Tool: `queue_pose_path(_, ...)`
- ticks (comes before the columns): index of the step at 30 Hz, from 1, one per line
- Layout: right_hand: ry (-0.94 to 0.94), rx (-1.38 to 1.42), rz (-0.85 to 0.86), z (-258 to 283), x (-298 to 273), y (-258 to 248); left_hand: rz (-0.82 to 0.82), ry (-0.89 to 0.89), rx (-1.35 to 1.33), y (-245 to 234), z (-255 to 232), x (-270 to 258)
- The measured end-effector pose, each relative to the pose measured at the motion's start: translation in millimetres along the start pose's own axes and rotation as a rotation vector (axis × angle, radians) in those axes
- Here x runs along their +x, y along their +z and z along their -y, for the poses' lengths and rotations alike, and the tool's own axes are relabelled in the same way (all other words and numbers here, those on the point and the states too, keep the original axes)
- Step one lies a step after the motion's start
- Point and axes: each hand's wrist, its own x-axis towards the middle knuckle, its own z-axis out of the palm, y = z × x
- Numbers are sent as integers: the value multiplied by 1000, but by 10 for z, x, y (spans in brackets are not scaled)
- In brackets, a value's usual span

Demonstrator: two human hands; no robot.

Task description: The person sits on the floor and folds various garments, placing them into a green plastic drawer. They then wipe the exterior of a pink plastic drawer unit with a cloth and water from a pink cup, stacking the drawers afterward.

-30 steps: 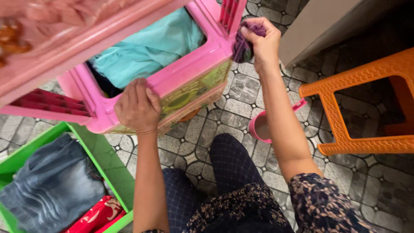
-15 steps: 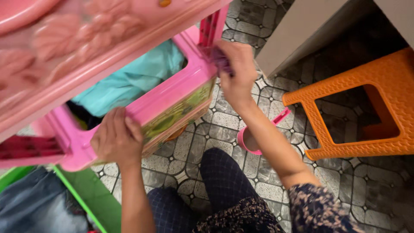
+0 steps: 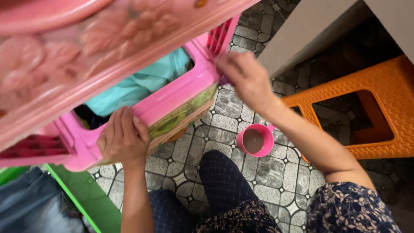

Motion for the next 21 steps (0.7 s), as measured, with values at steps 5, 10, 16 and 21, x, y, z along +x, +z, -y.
queue_pose_path(5, -65, -344, -132, -182, 392, 28, 12, -11, -23, -50, -5, -49)
queue_pose_path(10, -130, -673, -68, -179, 355, 328, -7, -25, -28, -45, -29, -10)
queue_pose_path(16, -45, -476, 69, 23, 283, 250, -43, -27, -6, 21, 10, -43)
queue_pose_path(21, -57, -385, -25, 46, 370, -122, -59, -31, 3, 24, 6, -39)
